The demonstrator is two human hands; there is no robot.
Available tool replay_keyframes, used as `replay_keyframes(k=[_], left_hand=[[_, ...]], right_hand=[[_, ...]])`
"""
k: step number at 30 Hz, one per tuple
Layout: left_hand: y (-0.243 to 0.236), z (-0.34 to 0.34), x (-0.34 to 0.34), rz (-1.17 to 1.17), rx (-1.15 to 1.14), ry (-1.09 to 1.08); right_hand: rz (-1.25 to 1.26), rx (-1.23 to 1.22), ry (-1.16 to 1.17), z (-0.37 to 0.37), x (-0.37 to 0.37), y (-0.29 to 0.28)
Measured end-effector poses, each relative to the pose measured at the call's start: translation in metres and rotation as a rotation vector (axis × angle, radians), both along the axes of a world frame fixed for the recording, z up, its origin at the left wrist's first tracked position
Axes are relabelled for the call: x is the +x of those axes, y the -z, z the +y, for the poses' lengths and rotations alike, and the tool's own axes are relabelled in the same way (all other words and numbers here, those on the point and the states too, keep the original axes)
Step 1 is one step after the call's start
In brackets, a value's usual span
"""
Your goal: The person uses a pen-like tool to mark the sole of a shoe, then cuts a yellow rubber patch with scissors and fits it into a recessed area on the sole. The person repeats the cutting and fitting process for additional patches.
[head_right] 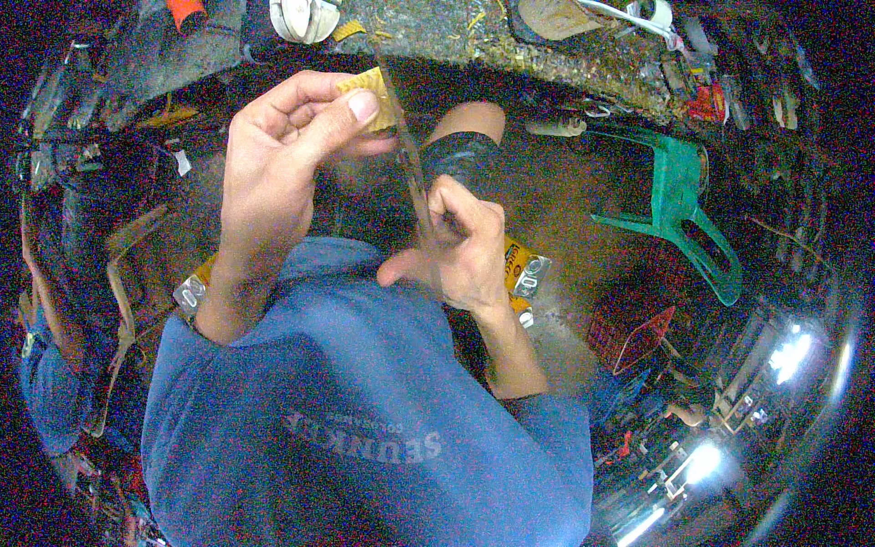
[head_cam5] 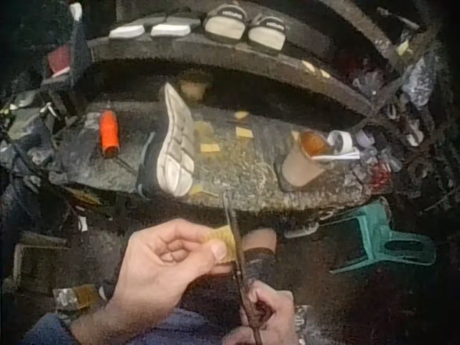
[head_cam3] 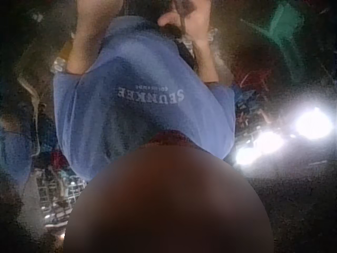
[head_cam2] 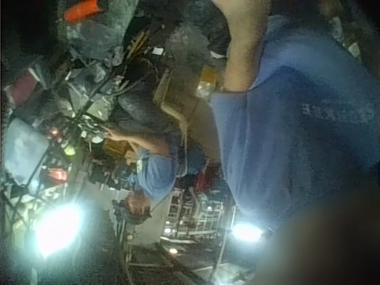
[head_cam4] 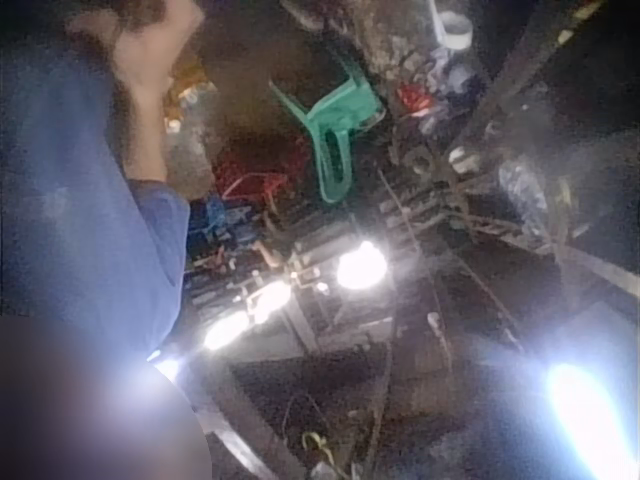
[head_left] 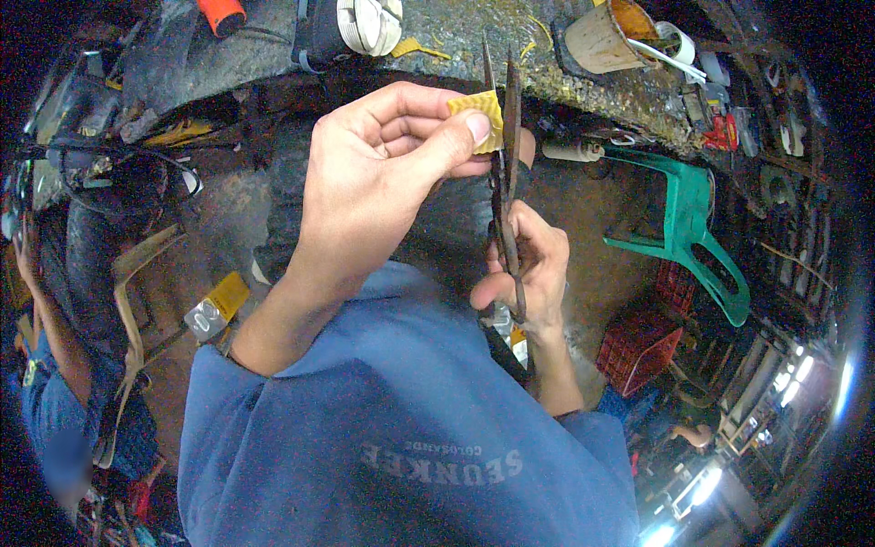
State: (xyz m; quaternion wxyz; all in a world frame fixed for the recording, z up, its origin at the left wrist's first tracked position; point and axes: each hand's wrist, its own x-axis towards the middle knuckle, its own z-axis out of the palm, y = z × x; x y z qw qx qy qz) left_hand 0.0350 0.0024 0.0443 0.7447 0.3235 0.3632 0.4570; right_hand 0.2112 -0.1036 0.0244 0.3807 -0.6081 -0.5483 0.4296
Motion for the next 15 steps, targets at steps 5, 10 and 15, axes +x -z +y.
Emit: replay_keyframes(k=[5,10,15], left_hand=[[0.004,0.0009,0.0004,-0.027,0.002,0.001],[0.0085,0.0002,0.0003,-0.015,-0.011,-0.004],[0.0104,0.0015,-0.0001,-0.012,0.005,0.024]], right_hand=[[-0.053,0.037,-0.011,0.0001,0.0019,0.0033],[-0.105,0.053,-0.018,0.0001,0.0036,0.0028],[-0.091,0.039,-0.003,-0.0003,0.002,0.0017]])
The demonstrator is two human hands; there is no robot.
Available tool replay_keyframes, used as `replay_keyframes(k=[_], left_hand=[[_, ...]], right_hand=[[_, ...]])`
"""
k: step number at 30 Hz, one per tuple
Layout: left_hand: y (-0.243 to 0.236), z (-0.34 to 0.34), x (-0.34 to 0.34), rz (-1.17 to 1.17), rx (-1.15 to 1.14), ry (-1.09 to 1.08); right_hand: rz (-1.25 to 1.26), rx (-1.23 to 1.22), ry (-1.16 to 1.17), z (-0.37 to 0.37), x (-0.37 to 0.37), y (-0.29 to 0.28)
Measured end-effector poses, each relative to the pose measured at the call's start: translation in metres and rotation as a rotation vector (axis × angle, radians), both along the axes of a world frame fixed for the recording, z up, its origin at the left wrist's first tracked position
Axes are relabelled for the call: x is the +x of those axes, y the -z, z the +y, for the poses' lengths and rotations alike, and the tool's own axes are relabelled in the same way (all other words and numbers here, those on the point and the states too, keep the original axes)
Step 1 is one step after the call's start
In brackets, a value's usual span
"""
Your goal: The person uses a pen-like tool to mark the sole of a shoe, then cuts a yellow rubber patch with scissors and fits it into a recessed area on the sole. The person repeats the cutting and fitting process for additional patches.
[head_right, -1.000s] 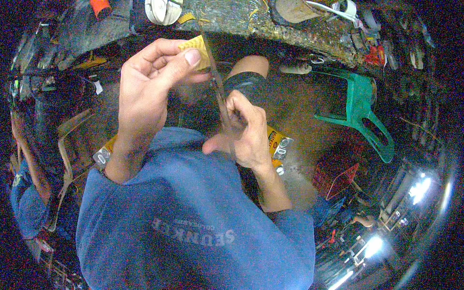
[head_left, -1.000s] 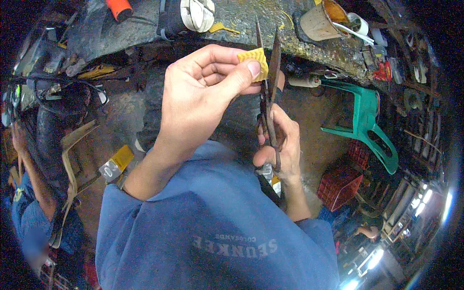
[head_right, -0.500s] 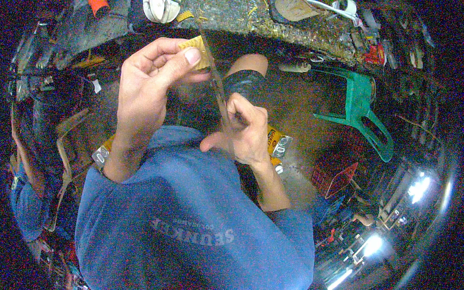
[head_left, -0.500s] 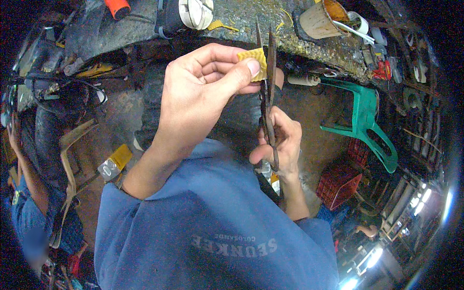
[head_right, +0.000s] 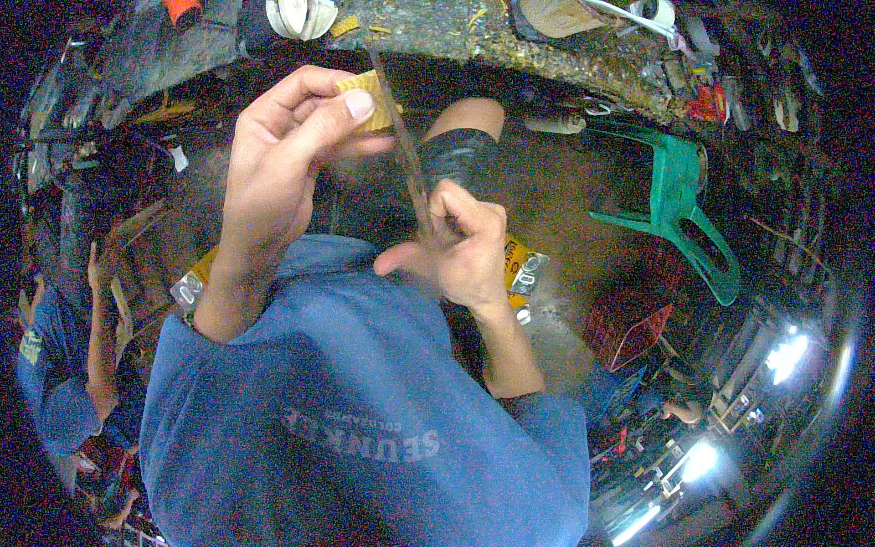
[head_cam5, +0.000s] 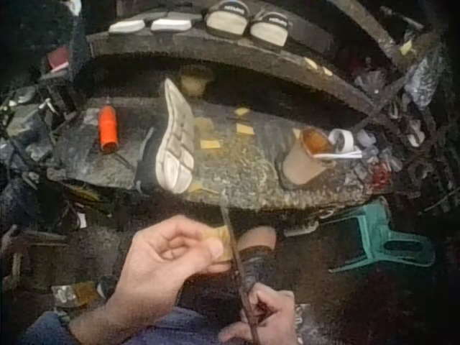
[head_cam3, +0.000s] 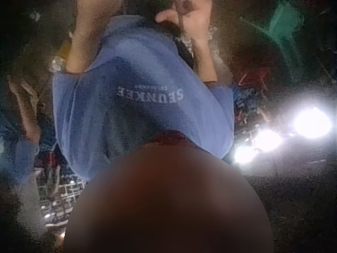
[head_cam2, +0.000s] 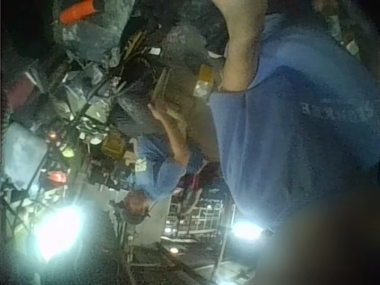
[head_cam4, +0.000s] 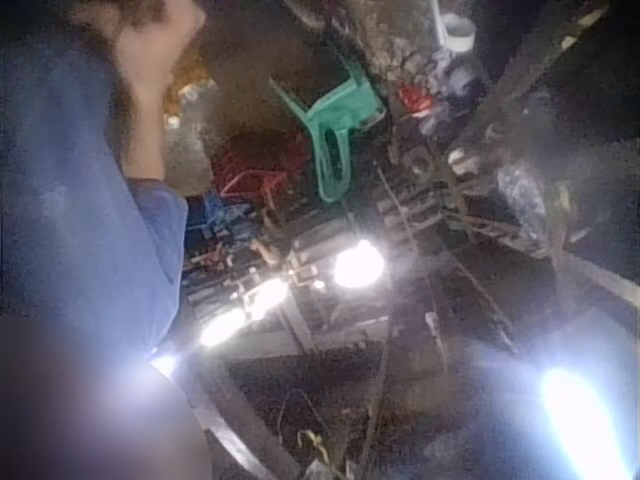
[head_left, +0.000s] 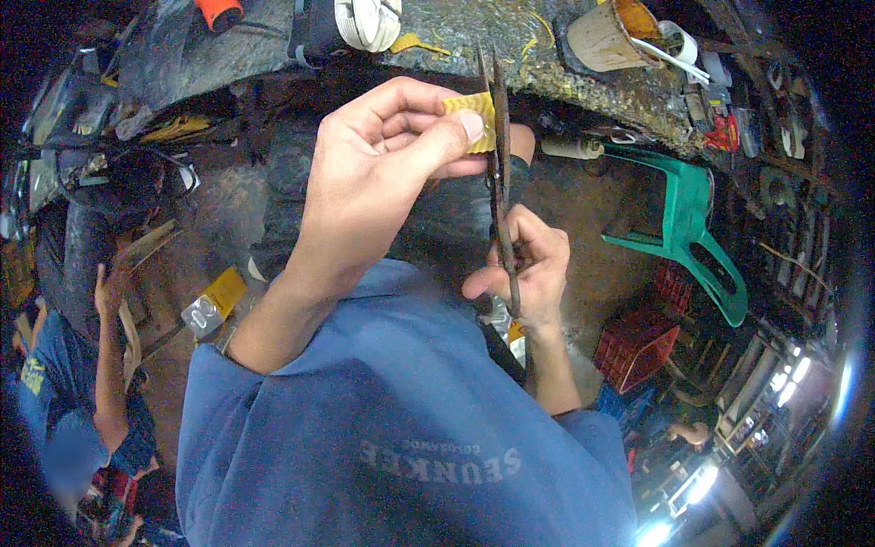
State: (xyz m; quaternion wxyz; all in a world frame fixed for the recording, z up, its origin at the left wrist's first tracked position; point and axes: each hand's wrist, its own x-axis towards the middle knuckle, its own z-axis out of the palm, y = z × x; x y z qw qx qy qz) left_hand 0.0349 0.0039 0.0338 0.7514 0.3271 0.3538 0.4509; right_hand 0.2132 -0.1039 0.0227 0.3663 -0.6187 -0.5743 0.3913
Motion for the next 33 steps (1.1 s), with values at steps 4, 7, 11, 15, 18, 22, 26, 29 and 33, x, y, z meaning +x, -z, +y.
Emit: replay_keyframes(k=[4,7,11,15,18,22,26,29,33], left_hand=[[-0.002,0.0,0.0,0.034,0.003,0.028],[-0.003,0.001,0.001,0.04,-0.011,0.03],[-0.003,0.0,0.001,0.093,0.032,0.04],[-0.003,-0.002,-0.001,0.122,0.069,0.065],[-0.003,-0.002,-0.001,0.123,0.065,0.067],[-0.003,-0.001,0.001,0.087,0.035,0.034],[-0.004,0.0,0.0,0.135,0.042,0.074],[-0.004,0.0,0.002,0.056,0.031,0.029],[-0.003,0.001,0.002,0.086,0.042,0.049]], right_hand=[[-0.001,-0.014,0.01,0.0,-0.001,0.001],[-0.01,-0.038,0.016,-0.001,-0.002,0.001],[0.001,-0.069,0.007,-0.002,-0.003,0.0],[0.062,-0.125,0.031,-0.002,-0.004,0.0],[0.06,-0.14,0.056,-0.002,-0.004,0.0],[0.057,-0.075,0.053,-0.001,-0.005,0.004],[0.021,0.025,0.027,-0.001,-0.003,0.008],[-0.008,0.051,0.015,-0.002,-0.001,0.01],[0.0,0.072,0.024,-0.004,0.0,0.014]])
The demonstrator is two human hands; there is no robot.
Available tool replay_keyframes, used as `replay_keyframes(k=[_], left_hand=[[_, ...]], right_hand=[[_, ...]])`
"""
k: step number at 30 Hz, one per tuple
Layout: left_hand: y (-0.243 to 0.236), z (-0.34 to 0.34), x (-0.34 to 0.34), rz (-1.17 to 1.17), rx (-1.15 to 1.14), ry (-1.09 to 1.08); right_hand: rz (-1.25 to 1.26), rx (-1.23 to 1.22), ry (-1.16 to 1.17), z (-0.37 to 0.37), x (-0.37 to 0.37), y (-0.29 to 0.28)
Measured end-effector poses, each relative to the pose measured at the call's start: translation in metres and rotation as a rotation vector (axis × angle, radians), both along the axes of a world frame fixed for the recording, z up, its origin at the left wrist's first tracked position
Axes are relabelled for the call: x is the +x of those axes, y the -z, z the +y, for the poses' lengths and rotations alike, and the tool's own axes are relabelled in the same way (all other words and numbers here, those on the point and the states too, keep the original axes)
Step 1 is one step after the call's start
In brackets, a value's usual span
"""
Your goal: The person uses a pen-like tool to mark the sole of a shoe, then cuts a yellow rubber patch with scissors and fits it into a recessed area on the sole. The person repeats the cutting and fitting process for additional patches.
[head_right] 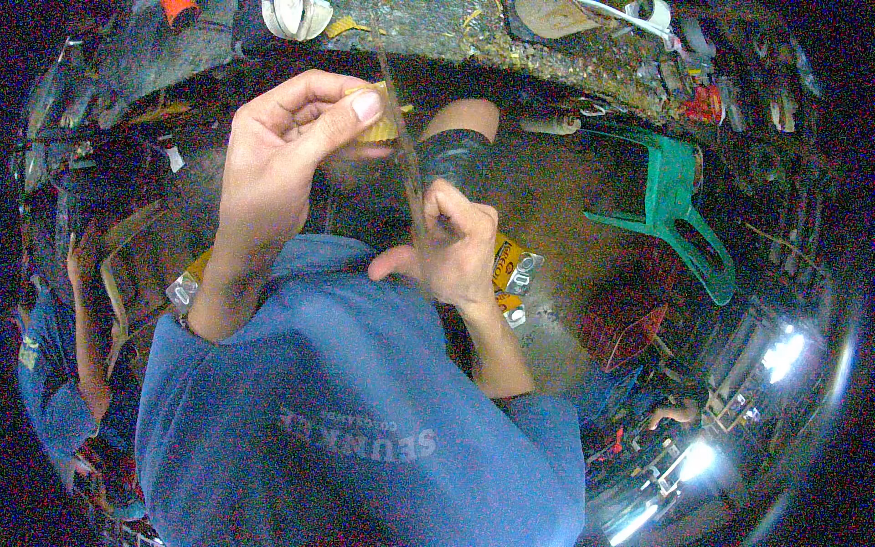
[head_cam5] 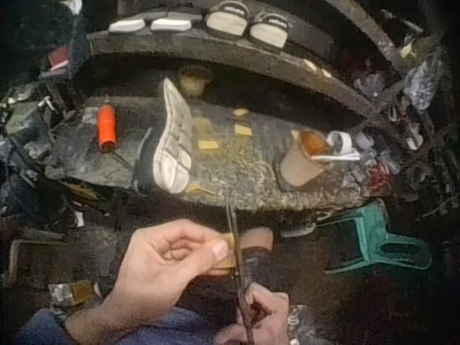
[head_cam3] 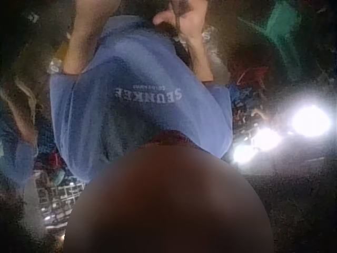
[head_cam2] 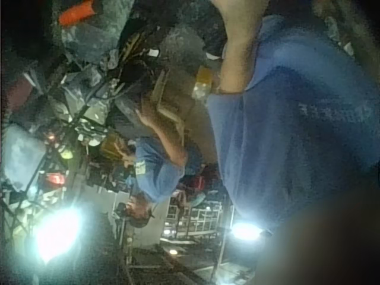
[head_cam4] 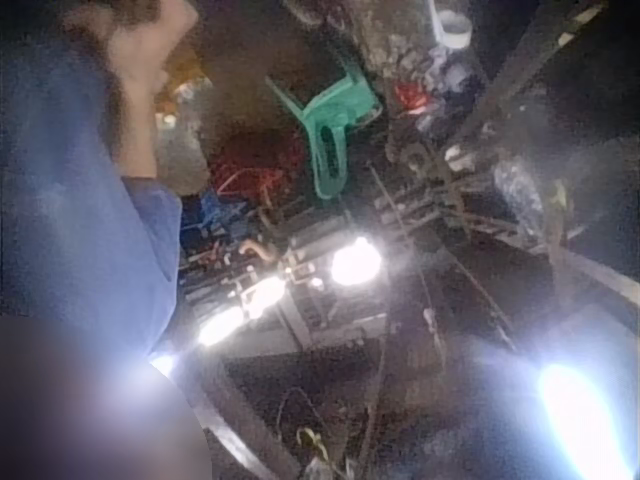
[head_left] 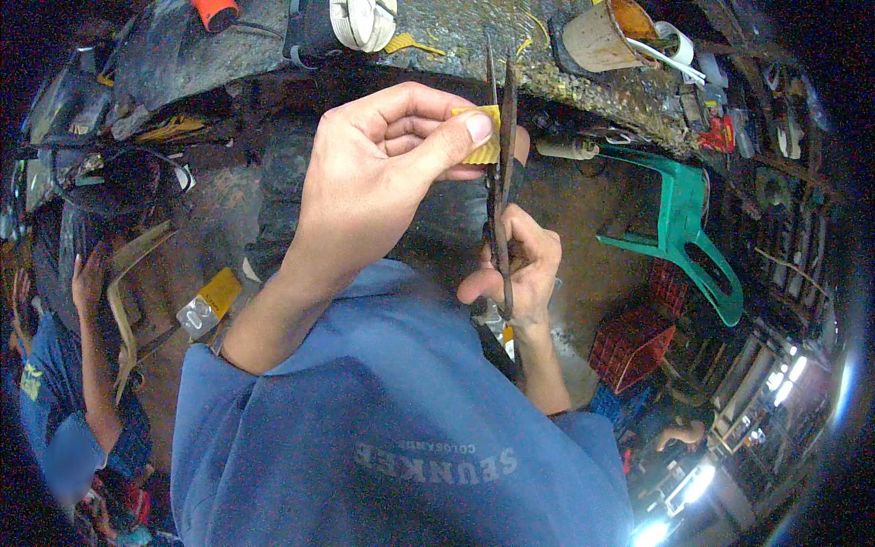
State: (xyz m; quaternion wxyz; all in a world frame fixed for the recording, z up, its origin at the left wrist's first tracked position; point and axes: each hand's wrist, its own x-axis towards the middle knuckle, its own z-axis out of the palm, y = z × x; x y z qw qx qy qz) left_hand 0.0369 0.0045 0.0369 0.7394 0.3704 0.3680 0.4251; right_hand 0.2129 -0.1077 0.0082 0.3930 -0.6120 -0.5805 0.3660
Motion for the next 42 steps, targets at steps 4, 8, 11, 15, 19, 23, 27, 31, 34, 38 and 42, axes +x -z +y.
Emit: replay_keyframes(k=[4,8,11,15,19,23,27,31,34,38,42], left_hand=[[0.002,0.0,0.0,0.025,0.009,0.02],[0.003,0.001,0.001,0.046,0.009,-0.001],[0.002,0.001,-0.001,0.042,0.004,0.042],[0.0,0.0,-0.002,0.021,-0.028,0.061],[-0.001,-0.001,-0.002,0.011,-0.022,0.054],[0.001,0.0,-0.001,-0.003,-0.012,0.043],[0.003,-0.001,0.0,-0.005,-0.028,0.041],[0.004,-0.001,0.0,0.014,-0.026,0.041],[0.004,0.001,0.0,0.016,-0.028,0.039],[0.003,0.001,-0.002,0.076,-0.017,0.102],[0.003,0.001,-0.002,0.061,0.002,0.076]], right_hand=[[-0.046,0.032,0.017,-0.001,-0.001,0.001],[-0.014,-0.049,0.032,-0.001,-0.003,-0.001],[0.043,-0.149,0.027,-0.002,-0.003,-0.004],[0.052,-0.132,0.04,-0.002,-0.004,-0.002],[-0.009,-0.042,0.028,-0.002,-0.003,-0.001],[0.005,-0.037,0.019,-0.003,-0.002,0.0],[0.001,-0.024,0.033,-0.004,-0.003,0.001],[0.006,-0.025,0.057,-0.006,-0.006,0.002],[-0.017,-0.011,0.06,-0.005,-0.006,0.003],[0.008,-0.044,0.033,-0.002,-0.002,0.006],[0.068,-0.096,0.069,-0.003,-0.004,0.008]])
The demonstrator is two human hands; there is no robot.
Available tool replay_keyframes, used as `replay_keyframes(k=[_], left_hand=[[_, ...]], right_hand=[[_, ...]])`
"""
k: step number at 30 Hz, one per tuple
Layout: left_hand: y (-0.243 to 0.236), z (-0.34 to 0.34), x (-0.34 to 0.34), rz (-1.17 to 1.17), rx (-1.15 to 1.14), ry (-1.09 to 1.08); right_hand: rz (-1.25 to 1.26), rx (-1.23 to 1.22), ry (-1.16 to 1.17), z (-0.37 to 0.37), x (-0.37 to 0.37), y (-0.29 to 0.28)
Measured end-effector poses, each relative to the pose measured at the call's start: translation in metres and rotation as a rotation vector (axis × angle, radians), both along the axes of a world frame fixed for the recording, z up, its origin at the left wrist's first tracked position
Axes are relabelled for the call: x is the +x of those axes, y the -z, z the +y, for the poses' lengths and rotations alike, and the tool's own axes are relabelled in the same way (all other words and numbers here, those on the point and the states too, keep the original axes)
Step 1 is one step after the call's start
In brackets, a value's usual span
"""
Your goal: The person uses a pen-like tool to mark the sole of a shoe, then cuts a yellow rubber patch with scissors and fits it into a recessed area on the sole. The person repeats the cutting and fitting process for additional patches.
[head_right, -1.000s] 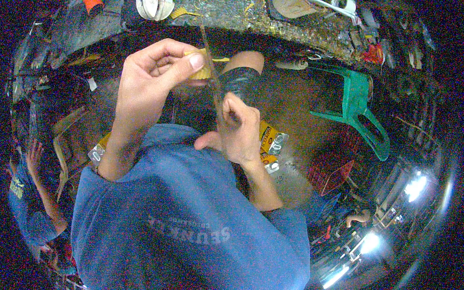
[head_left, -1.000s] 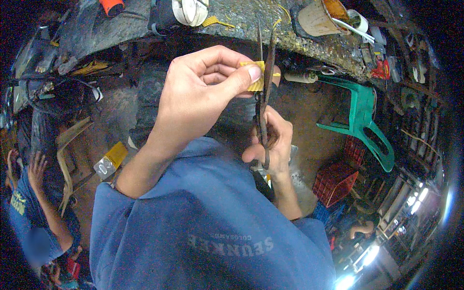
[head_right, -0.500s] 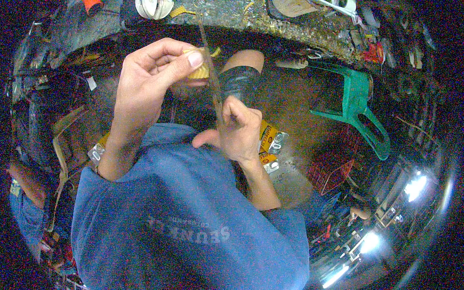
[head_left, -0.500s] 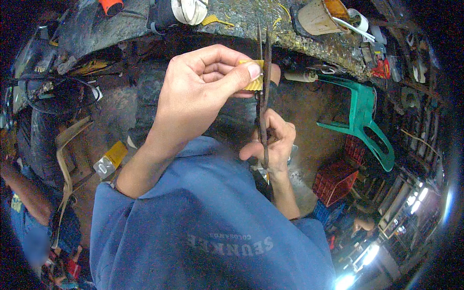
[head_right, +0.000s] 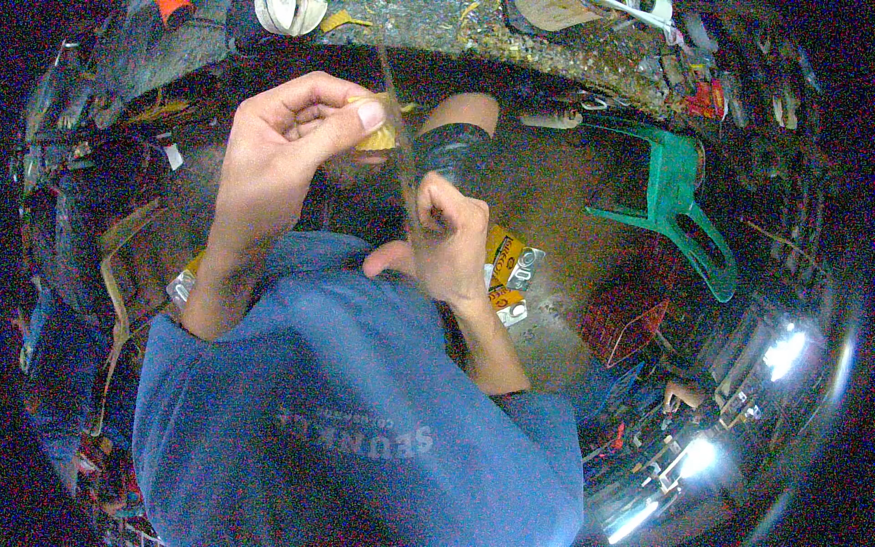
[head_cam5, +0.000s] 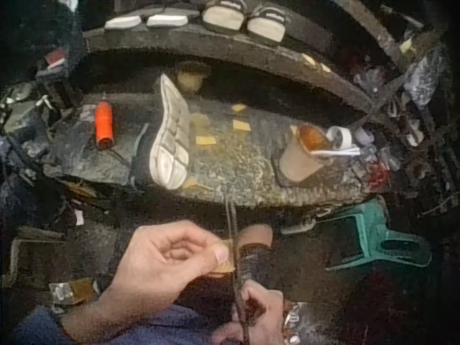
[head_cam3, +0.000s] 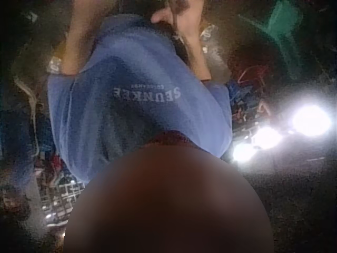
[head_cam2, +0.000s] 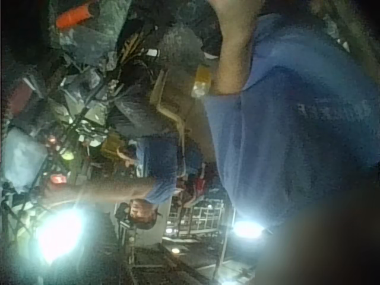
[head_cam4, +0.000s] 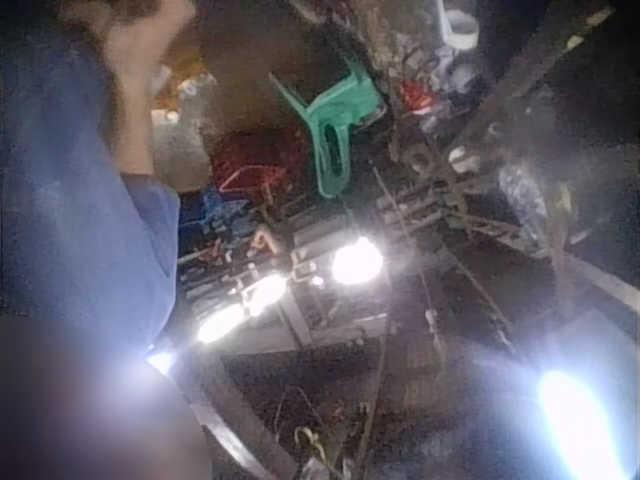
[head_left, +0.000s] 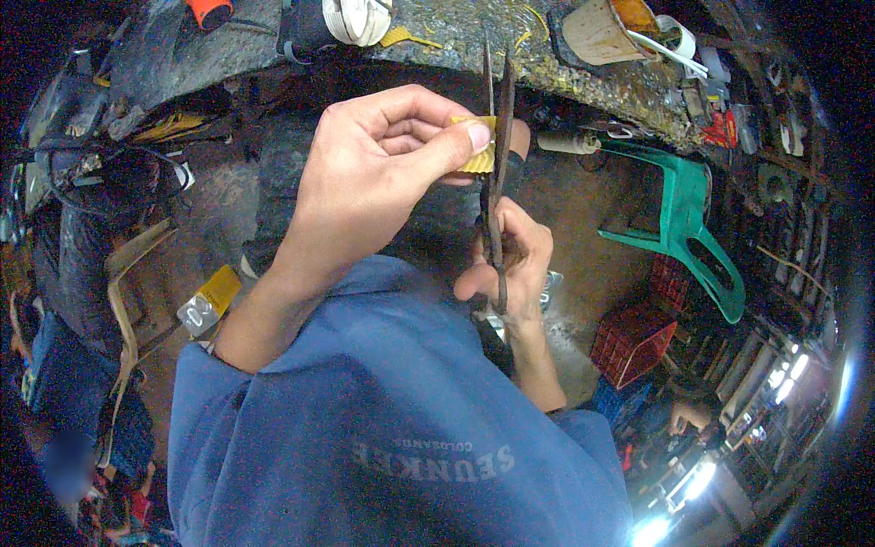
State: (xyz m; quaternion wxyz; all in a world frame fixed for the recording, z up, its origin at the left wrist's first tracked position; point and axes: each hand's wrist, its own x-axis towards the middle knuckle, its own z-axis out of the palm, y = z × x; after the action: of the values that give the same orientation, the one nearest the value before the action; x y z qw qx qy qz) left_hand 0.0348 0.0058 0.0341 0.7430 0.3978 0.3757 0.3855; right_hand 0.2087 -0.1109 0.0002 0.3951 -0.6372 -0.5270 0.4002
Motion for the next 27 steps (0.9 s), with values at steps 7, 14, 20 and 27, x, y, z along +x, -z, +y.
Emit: replay_keyframes(k=[7,14,20,27], left_hand=[[0.003,0.002,0.001,-0.019,-0.058,0.008],[0.007,0.003,0.003,-0.082,-0.148,-0.073],[0.001,-0.006,0.004,-0.159,-0.291,-0.107],[0.0,-0.014,0.004,-0.225,-0.329,-0.12]], right_hand=[[-0.034,0.086,0.005,0.0,0.001,0.003],[0.103,0.005,0.248,0.011,-0.015,-0.008],[0.388,0.133,0.322,0.047,-0.018,-0.028],[0.555,0.126,0.271,0.061,-0.021,-0.044]])
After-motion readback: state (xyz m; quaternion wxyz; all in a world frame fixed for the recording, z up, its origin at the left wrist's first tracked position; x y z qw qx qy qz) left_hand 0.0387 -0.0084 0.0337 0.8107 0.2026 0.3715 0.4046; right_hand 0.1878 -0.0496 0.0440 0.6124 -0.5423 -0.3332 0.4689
